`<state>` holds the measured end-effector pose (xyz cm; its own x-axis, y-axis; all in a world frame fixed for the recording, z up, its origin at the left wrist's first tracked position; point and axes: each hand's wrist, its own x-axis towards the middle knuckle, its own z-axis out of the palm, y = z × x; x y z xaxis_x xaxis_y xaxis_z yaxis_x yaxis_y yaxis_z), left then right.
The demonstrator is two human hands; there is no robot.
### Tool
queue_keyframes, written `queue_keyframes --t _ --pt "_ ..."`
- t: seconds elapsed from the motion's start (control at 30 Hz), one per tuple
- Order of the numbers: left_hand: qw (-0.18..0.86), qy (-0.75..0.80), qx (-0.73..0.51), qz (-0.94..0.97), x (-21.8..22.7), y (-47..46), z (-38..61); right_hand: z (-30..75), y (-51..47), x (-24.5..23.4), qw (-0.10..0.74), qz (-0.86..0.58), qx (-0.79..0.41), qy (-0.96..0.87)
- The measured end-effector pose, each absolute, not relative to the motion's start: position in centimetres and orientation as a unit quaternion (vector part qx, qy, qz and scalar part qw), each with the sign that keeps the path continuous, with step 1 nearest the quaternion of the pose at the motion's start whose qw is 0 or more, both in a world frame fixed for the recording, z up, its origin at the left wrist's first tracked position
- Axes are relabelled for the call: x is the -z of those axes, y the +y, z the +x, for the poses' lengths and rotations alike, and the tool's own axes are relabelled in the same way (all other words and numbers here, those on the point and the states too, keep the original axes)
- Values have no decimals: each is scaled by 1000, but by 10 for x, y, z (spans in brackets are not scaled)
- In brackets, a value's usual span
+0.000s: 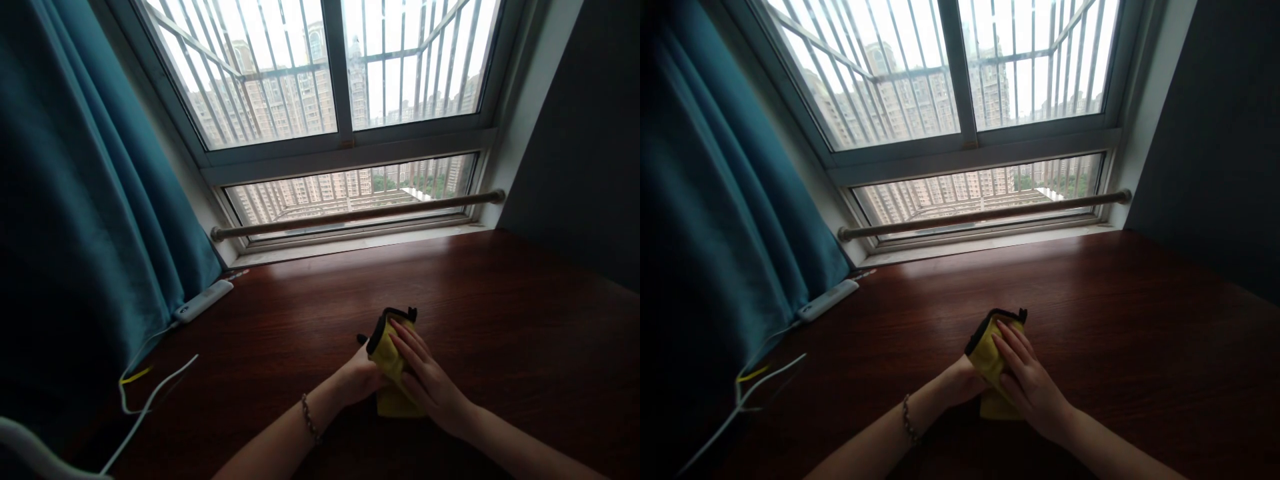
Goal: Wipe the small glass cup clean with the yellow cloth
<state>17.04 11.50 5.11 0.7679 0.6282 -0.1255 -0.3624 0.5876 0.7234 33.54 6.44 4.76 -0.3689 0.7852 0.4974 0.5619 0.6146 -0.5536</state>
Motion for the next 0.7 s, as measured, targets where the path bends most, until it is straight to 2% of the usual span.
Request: queue_keyframes --t 0.37,0.7 --pt "870 201 -385 233 -47 124 167 335 67 -39 382 -431 -227 -786" --pt "863 182 -356 308 -34 127 169 335 60 -53 338 -388 -165 -841"
